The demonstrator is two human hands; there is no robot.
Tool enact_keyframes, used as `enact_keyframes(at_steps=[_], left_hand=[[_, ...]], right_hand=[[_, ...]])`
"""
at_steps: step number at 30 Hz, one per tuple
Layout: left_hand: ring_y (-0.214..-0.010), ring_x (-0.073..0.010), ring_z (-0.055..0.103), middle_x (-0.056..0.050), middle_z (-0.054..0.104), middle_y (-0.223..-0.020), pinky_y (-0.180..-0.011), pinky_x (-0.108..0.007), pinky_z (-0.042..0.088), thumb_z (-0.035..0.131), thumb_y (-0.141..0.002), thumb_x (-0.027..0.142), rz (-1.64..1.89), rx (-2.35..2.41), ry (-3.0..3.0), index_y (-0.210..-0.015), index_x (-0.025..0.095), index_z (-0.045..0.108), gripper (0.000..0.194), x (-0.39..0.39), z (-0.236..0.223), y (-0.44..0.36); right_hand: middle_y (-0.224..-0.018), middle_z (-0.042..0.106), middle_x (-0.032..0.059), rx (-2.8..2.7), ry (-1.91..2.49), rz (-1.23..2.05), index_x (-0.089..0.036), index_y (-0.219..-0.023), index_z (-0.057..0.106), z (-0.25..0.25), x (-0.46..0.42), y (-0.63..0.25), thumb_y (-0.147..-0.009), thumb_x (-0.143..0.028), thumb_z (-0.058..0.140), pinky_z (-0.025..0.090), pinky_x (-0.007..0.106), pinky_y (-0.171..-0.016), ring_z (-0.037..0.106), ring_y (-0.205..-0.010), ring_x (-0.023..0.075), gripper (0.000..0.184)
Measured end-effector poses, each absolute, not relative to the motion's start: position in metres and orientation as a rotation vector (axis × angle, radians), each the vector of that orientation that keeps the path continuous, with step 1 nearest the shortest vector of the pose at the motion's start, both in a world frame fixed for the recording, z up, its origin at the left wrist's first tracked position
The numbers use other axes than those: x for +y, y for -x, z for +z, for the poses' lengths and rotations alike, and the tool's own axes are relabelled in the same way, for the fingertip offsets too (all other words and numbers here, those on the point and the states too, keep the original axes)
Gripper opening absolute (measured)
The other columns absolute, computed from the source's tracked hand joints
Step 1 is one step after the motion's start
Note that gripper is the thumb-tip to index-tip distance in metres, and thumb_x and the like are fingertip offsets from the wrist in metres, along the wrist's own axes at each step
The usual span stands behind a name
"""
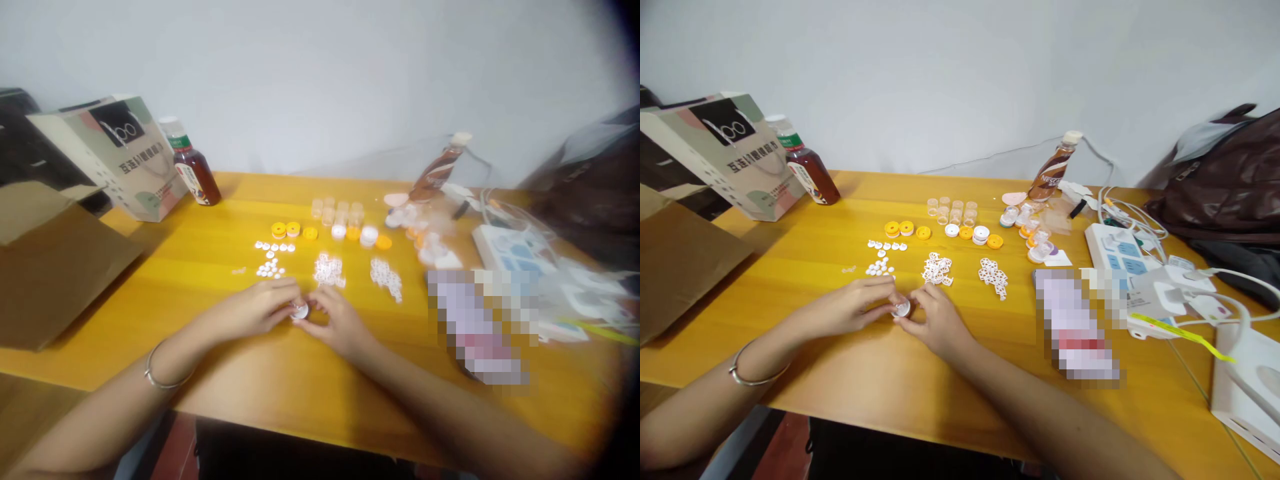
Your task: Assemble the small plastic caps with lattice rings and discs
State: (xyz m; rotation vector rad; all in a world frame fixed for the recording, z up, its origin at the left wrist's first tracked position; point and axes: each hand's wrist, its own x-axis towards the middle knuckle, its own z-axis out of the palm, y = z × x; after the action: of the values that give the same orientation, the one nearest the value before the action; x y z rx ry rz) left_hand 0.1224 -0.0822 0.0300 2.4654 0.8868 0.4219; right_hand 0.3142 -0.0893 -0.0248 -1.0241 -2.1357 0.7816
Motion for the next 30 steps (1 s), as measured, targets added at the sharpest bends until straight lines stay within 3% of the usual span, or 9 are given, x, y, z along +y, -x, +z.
enact_keyframes(at_steps=[11, 18, 24, 30], left_hand=[[-0.082, -0.0129, 0.054, -0.004, 0.058, -0.087, -0.073, -0.027, 0.043, 0.047, -0.086, 0.017, 0.566, 0.851, -2.348, -0.094, 0.017, 0.056, 0.012, -0.082, 0.028, -0.128], [-0.077, -0.0113, 0.052, -0.002, 0.056, -0.082, -0.070, -0.025, 0.041, 0.051, -0.084, 0.020, 0.742, 0.946, -2.300, -0.091, 0.017, 0.056, 0.009, -0.086, 0.027, -0.133], [-0.079, -0.0125, 0.053, -0.003, 0.057, -0.083, -0.072, -0.027, 0.042, 0.051, -0.085, 0.022, 0.764, 0.936, -2.254, -0.092, 0.017, 0.057, 0.010, -0.087, 0.029, -0.135], [-0.080, -0.0129, 0.055, -0.004, 0.059, -0.085, -0.075, -0.029, 0.044, 0.052, -0.085, 0.023, 0.788, 0.929, -2.207, -0.095, 0.018, 0.059, 0.013, -0.086, 0.030, -0.138]], right_hand=[[-0.077, 0.052, 0.0015, -2.121, 1.040, 0.794, -0.019, -0.076, 0.054, -0.020, -0.091, -0.316, -0.076, -0.029, 0.062, 0.042, 0.028, -0.067, 0.050, -0.074, 0.0157, 0.012], [-0.072, 0.058, -0.0011, -1.881, 1.026, 1.184, -0.019, -0.091, 0.058, -0.021, -0.091, -0.317, -0.076, -0.031, 0.060, 0.042, 0.023, -0.056, 0.050, -0.060, 0.0106, 0.019], [-0.072, 0.061, -0.0010, -1.696, 0.995, 1.363, -0.020, -0.091, 0.061, -0.022, -0.090, -0.317, -0.071, -0.033, 0.066, 0.044, 0.024, -0.056, 0.053, -0.060, 0.0102, 0.025], [-0.076, 0.063, -0.0008, -1.442, 0.841, 1.642, -0.019, -0.087, 0.061, -0.022, -0.090, -0.319, -0.066, -0.031, 0.070, 0.049, 0.027, -0.066, 0.059, -0.067, 0.0115, 0.025]])
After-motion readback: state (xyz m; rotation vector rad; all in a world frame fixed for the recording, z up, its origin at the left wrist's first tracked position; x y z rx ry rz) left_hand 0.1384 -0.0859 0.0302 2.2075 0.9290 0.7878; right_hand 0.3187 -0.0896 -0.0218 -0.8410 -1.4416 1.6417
